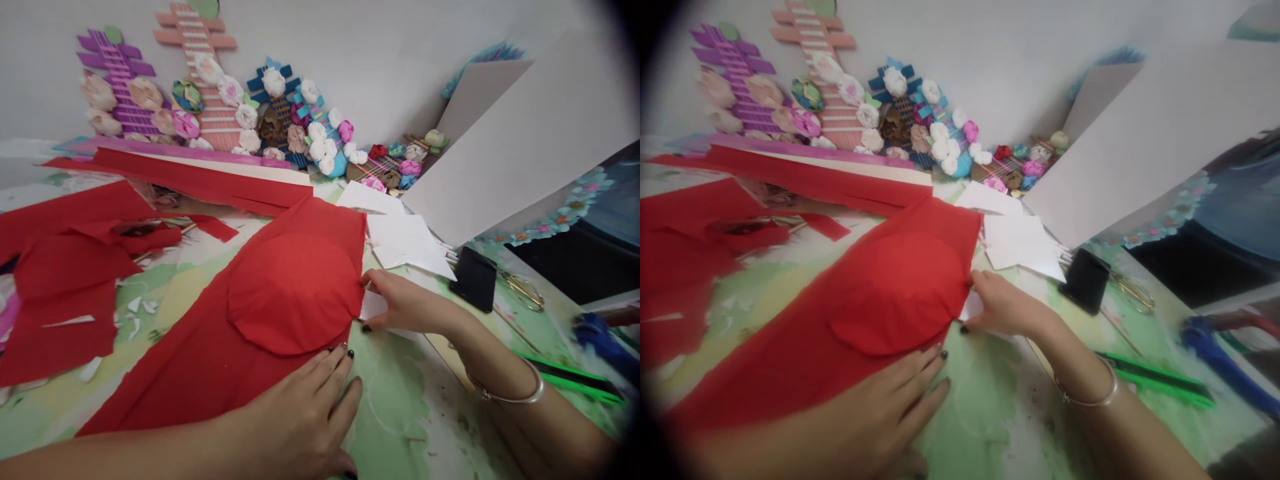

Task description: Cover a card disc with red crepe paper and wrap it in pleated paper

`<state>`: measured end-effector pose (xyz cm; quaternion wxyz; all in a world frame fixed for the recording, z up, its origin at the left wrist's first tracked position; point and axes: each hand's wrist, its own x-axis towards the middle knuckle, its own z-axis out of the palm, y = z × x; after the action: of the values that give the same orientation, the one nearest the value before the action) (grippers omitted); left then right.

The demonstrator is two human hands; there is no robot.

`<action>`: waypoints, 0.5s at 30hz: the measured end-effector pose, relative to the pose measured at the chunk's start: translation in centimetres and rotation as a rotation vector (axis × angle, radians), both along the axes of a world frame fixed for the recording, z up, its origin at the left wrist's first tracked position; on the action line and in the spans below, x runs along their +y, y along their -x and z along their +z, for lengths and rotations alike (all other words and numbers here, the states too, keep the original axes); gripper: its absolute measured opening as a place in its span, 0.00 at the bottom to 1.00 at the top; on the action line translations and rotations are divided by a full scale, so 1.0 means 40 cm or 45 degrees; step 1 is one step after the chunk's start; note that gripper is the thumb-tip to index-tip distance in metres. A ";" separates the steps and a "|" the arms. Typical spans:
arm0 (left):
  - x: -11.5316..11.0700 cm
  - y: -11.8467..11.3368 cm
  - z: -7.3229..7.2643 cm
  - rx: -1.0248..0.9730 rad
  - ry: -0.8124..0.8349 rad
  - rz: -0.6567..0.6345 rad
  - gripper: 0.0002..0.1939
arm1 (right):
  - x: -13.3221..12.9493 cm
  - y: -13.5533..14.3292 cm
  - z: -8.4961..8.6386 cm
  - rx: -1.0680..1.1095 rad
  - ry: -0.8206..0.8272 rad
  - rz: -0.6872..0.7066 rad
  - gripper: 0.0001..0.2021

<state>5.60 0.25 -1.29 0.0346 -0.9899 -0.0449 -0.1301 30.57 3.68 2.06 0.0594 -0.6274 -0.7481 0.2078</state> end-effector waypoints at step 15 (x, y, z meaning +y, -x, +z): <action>0.020 -0.009 0.043 -0.007 0.037 -0.092 0.22 | 0.022 0.111 -0.062 -0.149 -0.301 0.544 0.35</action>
<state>5.97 1.04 0.45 0.0154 -0.9909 -0.0110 -0.1334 26.12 4.57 -0.42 0.0437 -0.4547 -0.8850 0.0902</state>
